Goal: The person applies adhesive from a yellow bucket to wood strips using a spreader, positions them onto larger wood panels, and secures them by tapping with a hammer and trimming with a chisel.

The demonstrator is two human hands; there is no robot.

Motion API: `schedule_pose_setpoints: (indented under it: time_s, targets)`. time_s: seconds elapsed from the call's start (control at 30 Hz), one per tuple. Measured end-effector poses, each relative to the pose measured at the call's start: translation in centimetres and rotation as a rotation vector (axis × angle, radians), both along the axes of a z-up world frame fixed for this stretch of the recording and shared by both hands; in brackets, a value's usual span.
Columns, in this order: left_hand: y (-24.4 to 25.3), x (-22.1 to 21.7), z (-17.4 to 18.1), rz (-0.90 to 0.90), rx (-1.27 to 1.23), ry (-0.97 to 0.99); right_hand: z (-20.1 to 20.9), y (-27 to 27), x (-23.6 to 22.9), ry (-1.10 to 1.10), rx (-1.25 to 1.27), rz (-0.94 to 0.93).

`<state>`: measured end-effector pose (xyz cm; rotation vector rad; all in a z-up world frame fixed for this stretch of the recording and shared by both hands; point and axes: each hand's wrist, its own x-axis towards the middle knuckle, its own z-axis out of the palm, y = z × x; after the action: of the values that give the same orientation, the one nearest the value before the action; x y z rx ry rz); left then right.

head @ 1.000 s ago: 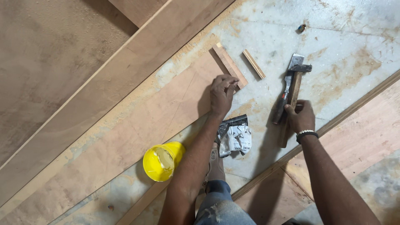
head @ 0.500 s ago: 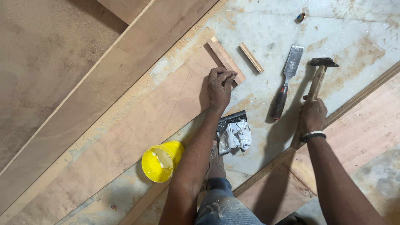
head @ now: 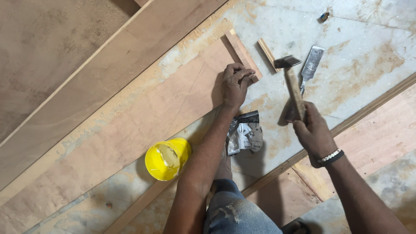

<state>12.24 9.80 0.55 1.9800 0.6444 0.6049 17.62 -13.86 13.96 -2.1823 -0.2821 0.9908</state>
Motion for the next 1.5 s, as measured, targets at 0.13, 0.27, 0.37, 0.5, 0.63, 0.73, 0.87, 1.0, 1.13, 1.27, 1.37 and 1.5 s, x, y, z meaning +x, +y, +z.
schedule_pose_setpoints:
  time_s: [0.13,0.27,0.37,0.5,0.63,0.73,0.87,1.0,1.13,1.27,1.37,1.5]
  targets:
    - [0.3,-0.2,-0.5,-0.028,-0.016,-0.033,0.8,1.6,-1.2,0.01,-0.085,0.093]
    - [0.1,-0.1,-1.2,-0.01,-0.003,-0.008,0.4,2.3,-1.5,-0.174,-0.126,0.24]
    - [0.2,0.2,-1.4,-0.023,0.059,-0.028,0.5,2.5,-1.8,-0.243,-0.128,0.258]
    - [0.0,-0.2,-1.1,-0.002,0.025,-0.025,0.6,2.6,-1.9,-0.217,-0.065,0.234]
    - [0.3,0.3,-0.7,-0.003,0.045,0.034,-0.1,3.4,-1.1,-0.214,-0.174,0.316]
    - [0.2,0.2,-0.3,0.002,0.046,0.034,0.6,3.2,-1.5,-0.214,-0.124,0.256]
    - [0.4,0.1,-0.3,-0.003,0.036,-0.008,0.8,3.6,-1.4,-0.122,-0.297,0.255]
    - [0.3,0.5,-0.4,0.017,0.045,0.026,0.7,3.5,-0.7,-0.12,-0.069,0.143]
    - [0.2,-0.4,-0.8,-0.018,0.039,0.028,0.5,1.7,-1.4,-0.045,0.065,-0.046]
    - [0.3,-0.6,-1.3,-0.095,0.025,0.068,-1.0,0.5,-0.6,0.095,0.09,-0.196]
    - [0.8,-0.9,-1.4,-0.154,0.121,0.114,-2.6,-0.3,-0.1,0.131,0.157,-0.258]
    - [1.2,-1.0,-0.7,-0.21,0.518,0.241,-3.6,-1.4,0.3,0.163,0.153,-0.302]
